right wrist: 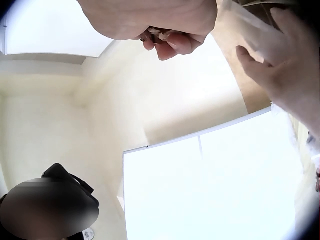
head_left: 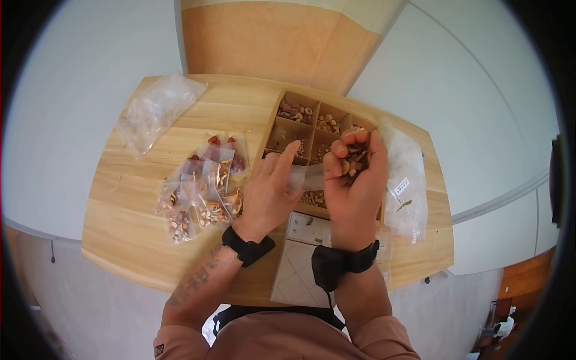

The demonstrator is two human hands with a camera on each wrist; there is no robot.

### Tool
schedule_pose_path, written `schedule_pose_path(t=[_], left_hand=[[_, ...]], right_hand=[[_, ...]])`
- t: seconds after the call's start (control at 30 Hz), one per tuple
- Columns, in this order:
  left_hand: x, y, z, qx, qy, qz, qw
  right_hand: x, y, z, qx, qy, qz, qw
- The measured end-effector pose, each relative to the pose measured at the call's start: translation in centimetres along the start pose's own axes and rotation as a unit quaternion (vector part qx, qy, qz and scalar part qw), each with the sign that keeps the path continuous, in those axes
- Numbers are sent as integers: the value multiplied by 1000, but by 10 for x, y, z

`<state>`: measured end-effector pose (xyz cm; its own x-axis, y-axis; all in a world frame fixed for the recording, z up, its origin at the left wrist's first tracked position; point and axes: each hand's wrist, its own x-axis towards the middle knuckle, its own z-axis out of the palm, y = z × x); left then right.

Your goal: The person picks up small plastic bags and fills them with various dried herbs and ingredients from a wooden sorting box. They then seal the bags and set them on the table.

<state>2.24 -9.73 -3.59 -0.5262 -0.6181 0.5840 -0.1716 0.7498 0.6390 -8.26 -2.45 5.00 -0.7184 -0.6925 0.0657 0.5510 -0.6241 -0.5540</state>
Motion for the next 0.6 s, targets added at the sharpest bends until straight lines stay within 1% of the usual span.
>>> schedule_pose_path(t=[0.1,0.2,0.3,0.4,0.5,0.6], left_hand=[[1,0,-2,-36,-7,-33,999],[0,-1,-1,-33,-1,-25,999],[0,-1,-2,-27,-12,-32,999],[0,0,-2,-37,-16,-41,998],[0,0,-3,-39,-14,-30,999],[1,0,-4,-43,-13,-32,998]], right_hand=[[-4,9,-6,-15,30,5,999],[-6,9,-7,-18,33,5,999],[1,10,-8,-25,29,-27,999],[6,11,-11,-18,49,-32,998],[9,13,-10,-12,57,-36,998],[10,14,-12,-15,51,-39,998]])
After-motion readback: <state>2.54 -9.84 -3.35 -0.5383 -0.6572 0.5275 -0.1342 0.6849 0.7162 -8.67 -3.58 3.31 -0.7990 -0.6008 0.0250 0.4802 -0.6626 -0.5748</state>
